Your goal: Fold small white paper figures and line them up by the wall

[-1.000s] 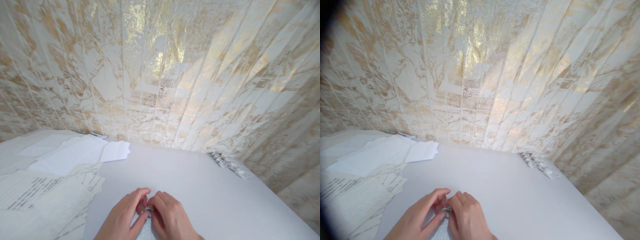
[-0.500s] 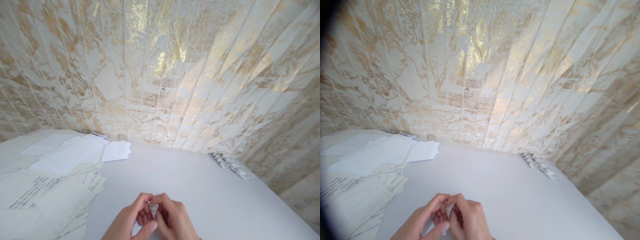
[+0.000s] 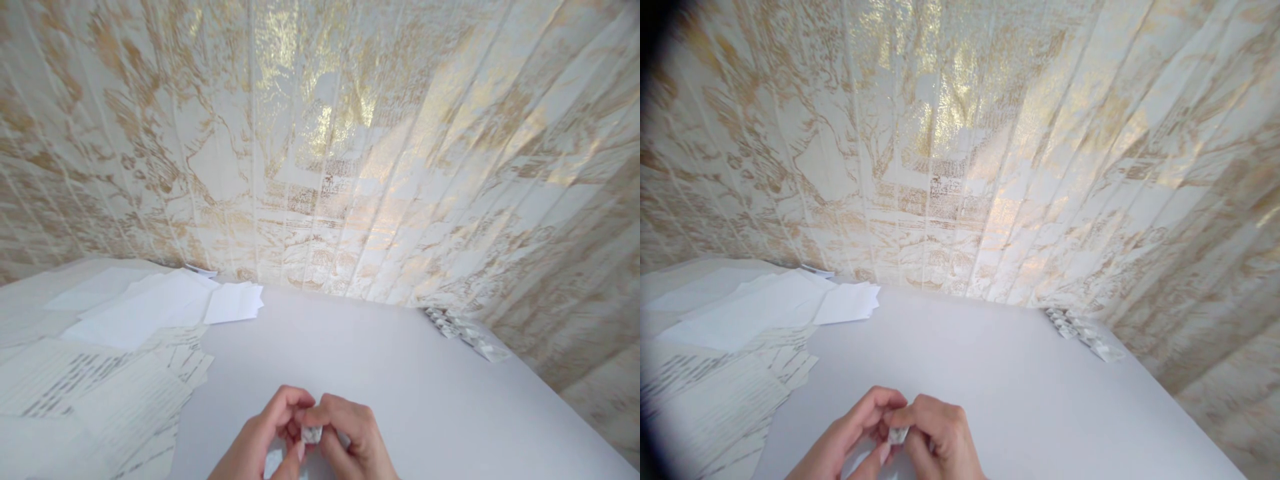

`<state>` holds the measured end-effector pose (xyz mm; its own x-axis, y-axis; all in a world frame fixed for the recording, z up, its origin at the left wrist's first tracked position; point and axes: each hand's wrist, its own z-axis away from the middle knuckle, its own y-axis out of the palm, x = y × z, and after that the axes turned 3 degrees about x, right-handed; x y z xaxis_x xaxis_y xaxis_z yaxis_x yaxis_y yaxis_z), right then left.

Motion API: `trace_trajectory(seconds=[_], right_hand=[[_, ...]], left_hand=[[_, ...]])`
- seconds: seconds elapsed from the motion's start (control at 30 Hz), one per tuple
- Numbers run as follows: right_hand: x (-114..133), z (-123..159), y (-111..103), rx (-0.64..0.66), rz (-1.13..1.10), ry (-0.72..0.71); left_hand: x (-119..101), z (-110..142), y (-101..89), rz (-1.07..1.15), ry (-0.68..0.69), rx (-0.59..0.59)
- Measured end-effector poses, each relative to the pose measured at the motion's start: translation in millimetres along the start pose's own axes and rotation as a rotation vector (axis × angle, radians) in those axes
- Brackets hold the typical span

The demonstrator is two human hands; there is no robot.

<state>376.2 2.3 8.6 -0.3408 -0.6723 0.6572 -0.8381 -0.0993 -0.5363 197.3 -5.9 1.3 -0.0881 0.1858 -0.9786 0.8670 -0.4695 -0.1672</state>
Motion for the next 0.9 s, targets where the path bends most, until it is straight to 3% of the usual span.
trace_trajectory(seconds=[0.17, 0.3, 0.5, 0.6, 0.7, 0.9], right_hand=[[-2, 1, 4, 0.025, 0.024, -0.014], [-2, 2, 3, 0.074, 0.014, -0.024], [-5, 6, 6, 0.144, -0.205, 0.148], [-10, 8, 13, 0.133, -0.303, 0.253], [-12, 7, 16, 0.087, -0.351, 0.336], [-1, 0, 7, 0.180, -0.348, 0.335]], left_hand=[[-7, -2, -4.8, 0.160, -0.056, 0.007], [-9, -3, -7.1, 0.152, -0.088, -0.009], [-4, -6, -6.2, 0.073, -0.077, -0.052], [-1, -6, -7.0, -0.022, -0.054, -0.111], [1, -6, -9.5, -0.044, -0.049, -0.081], [-4, -6, -12.2, -0.074, -0.078, -0.057]])
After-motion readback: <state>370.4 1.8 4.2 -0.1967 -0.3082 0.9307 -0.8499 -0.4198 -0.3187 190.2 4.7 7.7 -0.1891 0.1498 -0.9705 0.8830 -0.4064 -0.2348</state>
